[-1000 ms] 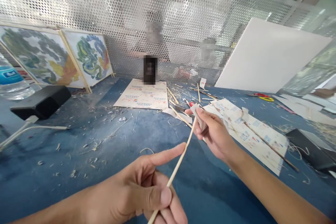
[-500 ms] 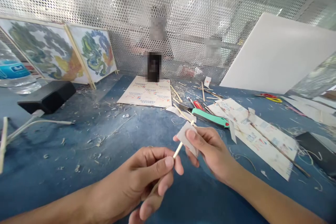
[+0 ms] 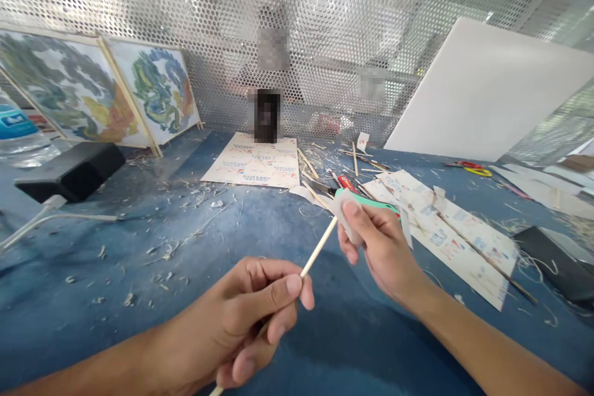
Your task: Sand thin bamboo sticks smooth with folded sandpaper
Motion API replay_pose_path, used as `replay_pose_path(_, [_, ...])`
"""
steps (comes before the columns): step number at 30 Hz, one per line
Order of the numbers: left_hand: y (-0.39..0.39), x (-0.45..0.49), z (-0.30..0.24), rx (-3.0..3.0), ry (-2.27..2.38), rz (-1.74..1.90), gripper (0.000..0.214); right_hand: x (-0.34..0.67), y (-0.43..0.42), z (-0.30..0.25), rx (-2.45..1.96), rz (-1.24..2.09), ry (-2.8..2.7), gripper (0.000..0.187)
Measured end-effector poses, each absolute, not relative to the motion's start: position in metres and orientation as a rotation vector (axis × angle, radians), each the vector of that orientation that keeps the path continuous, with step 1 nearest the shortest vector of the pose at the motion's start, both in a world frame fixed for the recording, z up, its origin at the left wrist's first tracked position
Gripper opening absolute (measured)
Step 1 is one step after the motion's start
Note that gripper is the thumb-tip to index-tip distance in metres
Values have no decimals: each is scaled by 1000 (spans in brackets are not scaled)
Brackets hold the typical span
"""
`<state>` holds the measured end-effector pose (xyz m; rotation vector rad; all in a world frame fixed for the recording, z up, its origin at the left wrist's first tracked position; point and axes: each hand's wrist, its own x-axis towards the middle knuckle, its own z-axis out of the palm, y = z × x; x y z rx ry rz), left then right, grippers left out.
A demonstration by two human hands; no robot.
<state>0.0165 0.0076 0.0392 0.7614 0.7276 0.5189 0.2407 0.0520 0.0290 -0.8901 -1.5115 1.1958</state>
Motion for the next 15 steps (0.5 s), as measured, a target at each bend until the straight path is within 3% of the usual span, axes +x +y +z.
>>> replay_pose_path(5, [9,17,40,767,767,547,25,237,49,29,-825,1444,-1910,57])
replay_pose_path(11, [10,16,39,772,749,546,24,243,60,29,-933,1120,-1589,56])
replay_pose_path(15, [7,15,38,780,753,543,24,241,55,30,-823,1349,-1905,57])
